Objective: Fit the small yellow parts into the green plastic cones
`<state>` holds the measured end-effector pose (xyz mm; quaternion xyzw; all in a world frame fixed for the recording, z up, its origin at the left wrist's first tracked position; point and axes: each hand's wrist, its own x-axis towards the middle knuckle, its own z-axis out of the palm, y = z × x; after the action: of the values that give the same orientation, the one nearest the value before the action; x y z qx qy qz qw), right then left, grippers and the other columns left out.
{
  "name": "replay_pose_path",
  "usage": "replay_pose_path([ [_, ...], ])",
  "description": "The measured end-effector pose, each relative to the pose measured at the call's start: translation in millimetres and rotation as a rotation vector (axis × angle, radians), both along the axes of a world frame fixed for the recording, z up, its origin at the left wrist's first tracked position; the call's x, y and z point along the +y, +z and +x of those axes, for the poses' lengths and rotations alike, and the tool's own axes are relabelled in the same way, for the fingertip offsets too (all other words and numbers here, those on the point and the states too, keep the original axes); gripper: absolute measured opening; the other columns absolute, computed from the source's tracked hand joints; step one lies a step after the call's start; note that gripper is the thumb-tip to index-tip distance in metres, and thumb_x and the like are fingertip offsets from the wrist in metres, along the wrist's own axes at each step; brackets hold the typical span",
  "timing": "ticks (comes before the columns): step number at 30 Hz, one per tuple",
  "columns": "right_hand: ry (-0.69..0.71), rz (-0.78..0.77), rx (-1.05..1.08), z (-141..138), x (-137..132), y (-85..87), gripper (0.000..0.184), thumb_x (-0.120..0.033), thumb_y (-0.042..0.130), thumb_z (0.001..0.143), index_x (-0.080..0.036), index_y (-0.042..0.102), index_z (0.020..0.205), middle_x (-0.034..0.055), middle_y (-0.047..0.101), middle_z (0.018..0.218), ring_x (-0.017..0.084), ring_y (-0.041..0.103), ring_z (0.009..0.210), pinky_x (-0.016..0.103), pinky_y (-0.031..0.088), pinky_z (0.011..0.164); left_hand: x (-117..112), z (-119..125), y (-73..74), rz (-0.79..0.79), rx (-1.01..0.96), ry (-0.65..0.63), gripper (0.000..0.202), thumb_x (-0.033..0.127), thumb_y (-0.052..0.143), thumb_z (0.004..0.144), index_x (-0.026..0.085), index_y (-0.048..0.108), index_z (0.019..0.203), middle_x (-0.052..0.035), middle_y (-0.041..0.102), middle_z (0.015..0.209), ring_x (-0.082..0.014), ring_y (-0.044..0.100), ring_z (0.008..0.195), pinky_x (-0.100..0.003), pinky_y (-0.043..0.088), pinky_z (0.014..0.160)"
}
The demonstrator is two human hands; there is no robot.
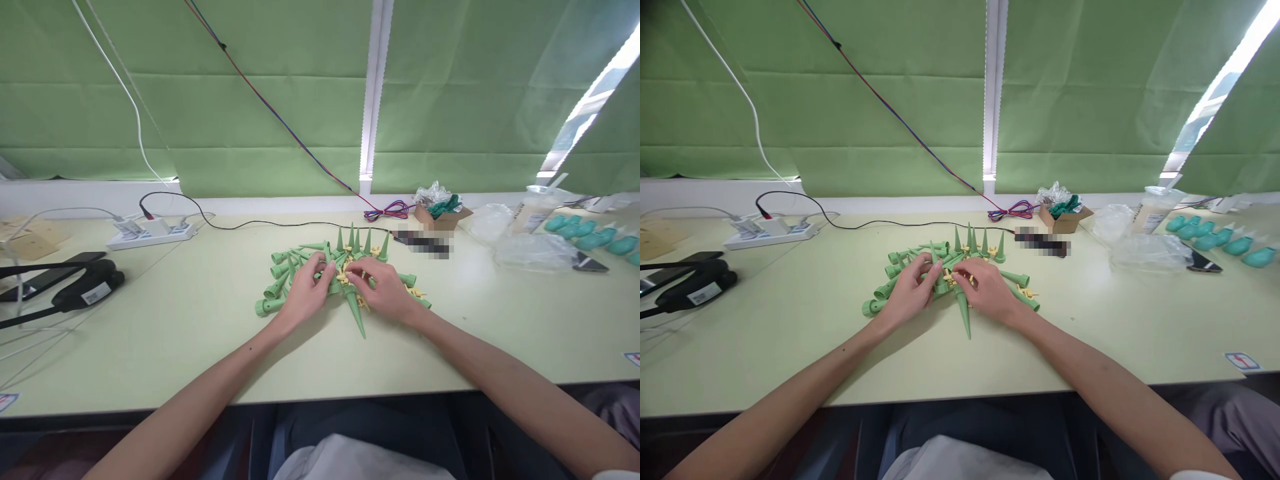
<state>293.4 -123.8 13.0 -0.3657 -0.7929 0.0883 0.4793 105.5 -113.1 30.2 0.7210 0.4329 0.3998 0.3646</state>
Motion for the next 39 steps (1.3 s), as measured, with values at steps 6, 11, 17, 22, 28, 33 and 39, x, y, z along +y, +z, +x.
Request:
replay_pose_path([
  [6, -0.028, 0.006, 0.022, 0.3, 0.4, -0.2, 0.013, -0.024, 0.055, 0.098, -0.02, 0.066, 0.093, 0.0058, 0.071, 0.086, 0.019, 0.064, 0.077, 0.032, 0.051, 0.07, -3.6, -0.1, 2.3, -0.036, 0.07, -0.055, 0.036, 0.057, 0.04, 0.099, 0.024, 0.051, 0.109, 0.0036, 0.055, 0.069, -0.0105, 0.05, 0.037, -0.025, 0.04, 0.042],
  [11, -0.05, -0.016, 0.038, 0.4, 0.3, -0.1, 0.013, -0.026, 0.056, 0.098, -0.02, 0.066, 0.093, 0.0051, 0.07, 0.084, 0.018, 0.061, 0.071, 0.032, 0.05, 0.066, -3.3, 1.4, 1.0, -0.084, 0.027, -0.095, 0.044, 0.059, 0.048, 0.095, 0.027, 0.047, 0.124, -0.0011, 0.063, 0.087, -0.0091, 0.05, 0.036, -0.026, 0.039, 0.038],
  [17, -0.053, -0.024, 0.041, 0.4, 0.2, -0.1, 0.014, -0.028, 0.055, 0.099, -0.021, 0.066, 0.093, 0.0048, 0.07, 0.084, 0.018, 0.062, 0.071, 0.032, 0.05, 0.063, -0.8, 2.6, 0.3, -0.139, -0.058, -0.134, 0.04, 0.061, 0.055, 0.091, 0.024, 0.05, 0.107, 0.0005, 0.059, 0.078, -0.0096, 0.052, 0.038, -0.025, 0.038, 0.035],
  [22, -0.047, -0.025, 0.041, 0.0, -0.6, 0.9, 0.014, -0.027, 0.055, 0.099, -0.021, 0.065, 0.093, 0.0044, 0.071, 0.084, 0.018, 0.062, 0.071, 0.031, 0.049, 0.062, -1.1, 1.8, 2.5, -0.174, -0.074, -0.146, 0.04, 0.061, 0.055, 0.091, 0.021, 0.053, 0.096, -0.0028, 0.065, 0.09, -0.009, 0.056, 0.038, -0.023, 0.031, 0.032],
  [28, -0.028, -0.048, 0.048, -0.3, -1.1, 2.6, 0.016, -0.029, 0.053, 0.1, -0.021, 0.065, 0.093, 0.0044, 0.07, 0.083, 0.017, 0.06, 0.069, 0.03, 0.048, 0.06, -2.2, 0.3, 3.4, -0.125, -0.084, -0.126, 0.036, 0.056, 0.055, 0.093, 0.02, 0.056, 0.097, -0.0044, 0.069, 0.1, -0.0037, 0.047, 0.032, -0.023, 0.031, 0.033],
  [33, -0.022, -0.054, 0.048, -0.1, -1.0, 2.7, 0.017, -0.031, 0.053, 0.1, -0.021, 0.065, 0.093, 0.0039, 0.07, 0.082, 0.017, 0.06, 0.069, 0.03, 0.048, 0.058, -2.2, 0.8, 3.3, -0.111, -0.085, -0.114, 0.037, 0.056, 0.056, 0.092, 0.02, 0.058, 0.098, -0.0053, 0.07, 0.101, -0.0042, 0.047, 0.032, -0.023, 0.031, 0.032],
  [39, -0.001, -0.065, 0.05, 0.1, -2.0, 2.6, 0.017, -0.031, 0.053, 0.1, -0.021, 0.067, 0.095, 0.0047, 0.071, 0.085, 0.017, 0.061, 0.07, 0.029, 0.048, 0.057, -1.5, -1.1, 5.4, -0.092, -0.064, -0.132, 0.036, 0.054, 0.056, 0.092, 0.019, 0.064, 0.094, -0.0043, 0.07, 0.094, -0.0045, 0.046, 0.032, -0.023, 0.03, 0.033],
])
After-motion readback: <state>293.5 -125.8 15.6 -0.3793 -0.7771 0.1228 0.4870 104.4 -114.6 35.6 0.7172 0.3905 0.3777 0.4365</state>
